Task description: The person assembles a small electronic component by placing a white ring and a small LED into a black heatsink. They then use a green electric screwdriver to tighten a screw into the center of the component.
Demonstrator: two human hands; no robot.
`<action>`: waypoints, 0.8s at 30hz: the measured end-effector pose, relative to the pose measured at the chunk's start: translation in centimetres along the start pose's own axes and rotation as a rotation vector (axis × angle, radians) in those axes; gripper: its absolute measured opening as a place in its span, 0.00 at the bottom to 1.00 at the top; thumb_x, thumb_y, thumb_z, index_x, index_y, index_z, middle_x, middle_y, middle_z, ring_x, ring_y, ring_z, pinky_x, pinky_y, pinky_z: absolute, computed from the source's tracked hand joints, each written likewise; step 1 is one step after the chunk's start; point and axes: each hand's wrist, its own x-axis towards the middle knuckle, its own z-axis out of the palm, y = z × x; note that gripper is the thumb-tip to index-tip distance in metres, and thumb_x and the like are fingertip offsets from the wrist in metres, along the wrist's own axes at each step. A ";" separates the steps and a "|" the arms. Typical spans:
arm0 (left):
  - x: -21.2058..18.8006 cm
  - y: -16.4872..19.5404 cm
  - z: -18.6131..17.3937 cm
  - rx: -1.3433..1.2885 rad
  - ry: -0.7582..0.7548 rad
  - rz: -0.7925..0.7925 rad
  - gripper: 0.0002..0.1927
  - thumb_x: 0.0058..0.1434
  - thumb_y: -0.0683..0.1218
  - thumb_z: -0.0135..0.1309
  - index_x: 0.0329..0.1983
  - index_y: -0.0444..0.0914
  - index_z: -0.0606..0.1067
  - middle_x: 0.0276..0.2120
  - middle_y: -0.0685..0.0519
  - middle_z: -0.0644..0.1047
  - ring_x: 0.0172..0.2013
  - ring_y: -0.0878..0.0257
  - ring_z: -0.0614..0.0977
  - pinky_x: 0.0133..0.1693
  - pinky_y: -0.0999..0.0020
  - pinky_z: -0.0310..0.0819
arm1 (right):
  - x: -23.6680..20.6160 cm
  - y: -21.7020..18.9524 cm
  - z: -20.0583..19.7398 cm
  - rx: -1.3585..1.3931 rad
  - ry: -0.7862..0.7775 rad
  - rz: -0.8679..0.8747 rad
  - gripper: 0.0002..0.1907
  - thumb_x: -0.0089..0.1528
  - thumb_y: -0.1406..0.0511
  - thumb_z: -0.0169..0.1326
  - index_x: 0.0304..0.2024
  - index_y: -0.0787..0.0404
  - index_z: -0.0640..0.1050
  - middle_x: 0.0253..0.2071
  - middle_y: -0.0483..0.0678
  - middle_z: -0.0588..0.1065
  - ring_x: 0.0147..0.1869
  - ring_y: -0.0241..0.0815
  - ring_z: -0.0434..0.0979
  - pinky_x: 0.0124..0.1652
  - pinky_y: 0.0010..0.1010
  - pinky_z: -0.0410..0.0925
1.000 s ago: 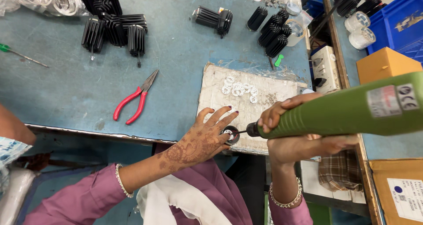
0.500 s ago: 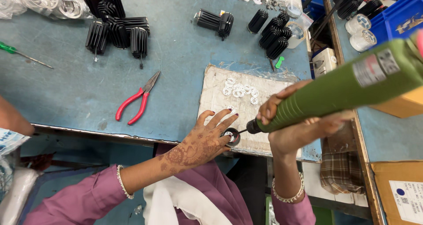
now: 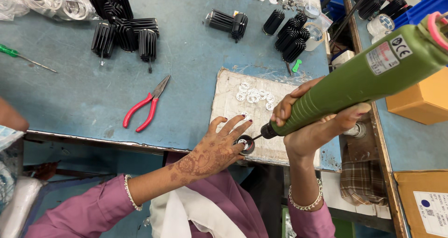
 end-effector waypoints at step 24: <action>-0.2 0.0 -0.2 -0.009 -0.008 -0.022 0.16 0.54 0.54 0.64 0.42 0.41 0.81 0.67 0.46 0.66 0.70 0.50 0.61 0.62 0.45 0.55 | -1.0 0.4 0.6 -0.070 0.079 -0.023 0.50 0.58 0.25 0.31 0.39 0.65 0.66 0.17 0.48 0.62 0.17 0.39 0.65 0.18 0.30 0.63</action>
